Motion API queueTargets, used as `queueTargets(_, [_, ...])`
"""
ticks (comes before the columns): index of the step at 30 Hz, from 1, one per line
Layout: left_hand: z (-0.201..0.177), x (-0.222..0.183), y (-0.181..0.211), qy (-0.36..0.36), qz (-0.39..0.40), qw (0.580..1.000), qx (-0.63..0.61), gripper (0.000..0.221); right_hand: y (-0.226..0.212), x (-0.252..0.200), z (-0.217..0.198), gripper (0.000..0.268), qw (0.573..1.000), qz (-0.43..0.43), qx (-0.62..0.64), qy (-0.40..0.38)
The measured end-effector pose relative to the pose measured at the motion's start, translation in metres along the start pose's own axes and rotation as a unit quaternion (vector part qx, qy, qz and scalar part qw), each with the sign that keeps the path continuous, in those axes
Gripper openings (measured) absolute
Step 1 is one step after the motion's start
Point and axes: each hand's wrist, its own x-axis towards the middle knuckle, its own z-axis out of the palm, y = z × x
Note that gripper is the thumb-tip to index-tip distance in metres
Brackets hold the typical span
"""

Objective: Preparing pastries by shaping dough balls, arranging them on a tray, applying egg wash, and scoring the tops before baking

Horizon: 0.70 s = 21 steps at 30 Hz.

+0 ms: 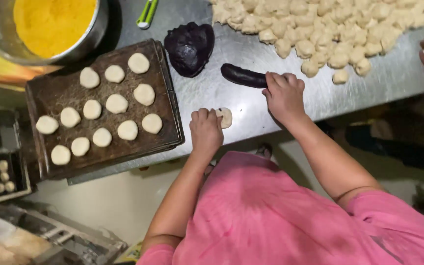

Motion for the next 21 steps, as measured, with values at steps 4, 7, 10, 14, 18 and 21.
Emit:
queueTargets(4, [0.052, -0.005, -0.007, 0.001, -0.084, 0.986, -0.143, 0.031, 0.045, 0.02, 0.035, 0.042, 0.984, -0.138, -0.058, 0.098])
queueTargets(7, [0.014, -0.001, 0.003, -0.036, -0.183, 0.911, -0.368, 0.027, 0.077, 0.034, 0.047, 0.027, 0.974, -0.167, -0.096, 0.118])
queueTargets(10, [-0.018, -0.003, -0.027, -0.037, -0.29, 0.767, -0.571, 0.02, 0.091, 0.031, 0.013, 0.014, 0.983, -0.095, -0.136, 0.08])
queueTargets(14, [-0.075, 0.025, -0.156, 0.133, -0.289, 0.801, -0.508, 0.04, 0.107, 0.002, -0.022, 0.024, 0.997, 0.033, 0.025, 0.062])
queueTargets(18, [-0.116, 0.063, -0.315, 0.239, -0.355, 0.869, -0.25, 0.043, 0.061, -0.026, -0.038, 0.035, 0.991, 0.112, 0.076, 0.012])
queueTargets(21, [-0.117, 0.081, -0.393, 0.193, -0.209, 0.959, 0.006, 0.053, 0.024, -0.037, -0.037, 0.038, 0.967, 0.229, 0.115, -0.013])
